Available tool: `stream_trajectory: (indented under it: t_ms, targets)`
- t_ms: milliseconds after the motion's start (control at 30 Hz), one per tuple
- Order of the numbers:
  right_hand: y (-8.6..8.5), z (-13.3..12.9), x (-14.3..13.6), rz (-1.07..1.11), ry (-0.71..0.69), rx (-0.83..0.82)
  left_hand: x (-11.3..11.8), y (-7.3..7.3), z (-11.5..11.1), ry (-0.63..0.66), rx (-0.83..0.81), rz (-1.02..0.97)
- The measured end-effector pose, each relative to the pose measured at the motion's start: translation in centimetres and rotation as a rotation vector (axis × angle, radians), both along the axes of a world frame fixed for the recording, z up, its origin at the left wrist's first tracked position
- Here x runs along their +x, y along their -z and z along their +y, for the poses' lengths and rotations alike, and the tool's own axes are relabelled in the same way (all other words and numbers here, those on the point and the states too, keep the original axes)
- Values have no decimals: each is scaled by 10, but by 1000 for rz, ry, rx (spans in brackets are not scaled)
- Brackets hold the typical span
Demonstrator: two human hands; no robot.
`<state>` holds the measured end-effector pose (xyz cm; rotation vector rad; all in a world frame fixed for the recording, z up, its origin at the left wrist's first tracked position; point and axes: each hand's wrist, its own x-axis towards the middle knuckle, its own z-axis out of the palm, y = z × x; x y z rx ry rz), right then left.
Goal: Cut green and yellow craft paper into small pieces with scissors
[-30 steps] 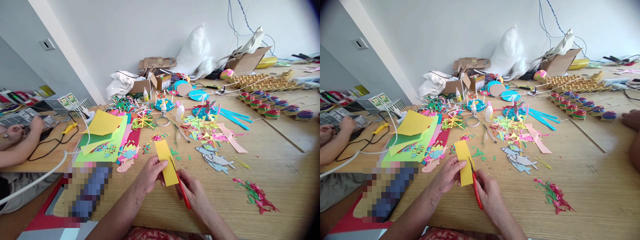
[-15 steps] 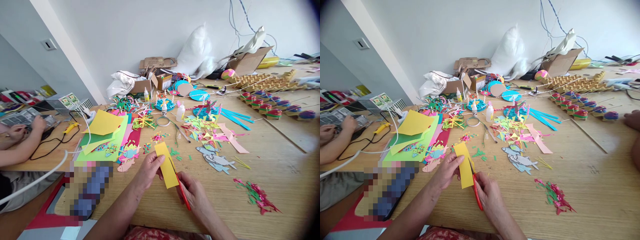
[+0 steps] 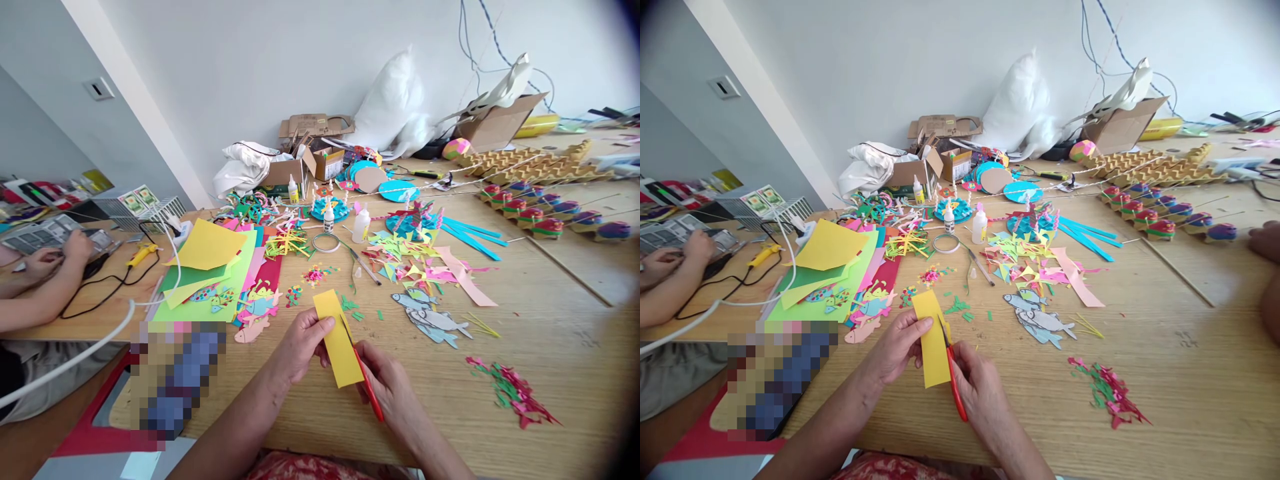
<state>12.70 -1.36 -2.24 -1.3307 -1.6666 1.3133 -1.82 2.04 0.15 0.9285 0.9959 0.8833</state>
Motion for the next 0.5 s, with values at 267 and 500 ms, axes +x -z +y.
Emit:
stream_trajectory:
  t_ms: [267,500]
  targets:
    - [2,-1,0,-67,11,41,-3,4,0,-30,-22,-7]
    - [3,0,-3,-71,2,34,-5,3,2,-98,34,42]
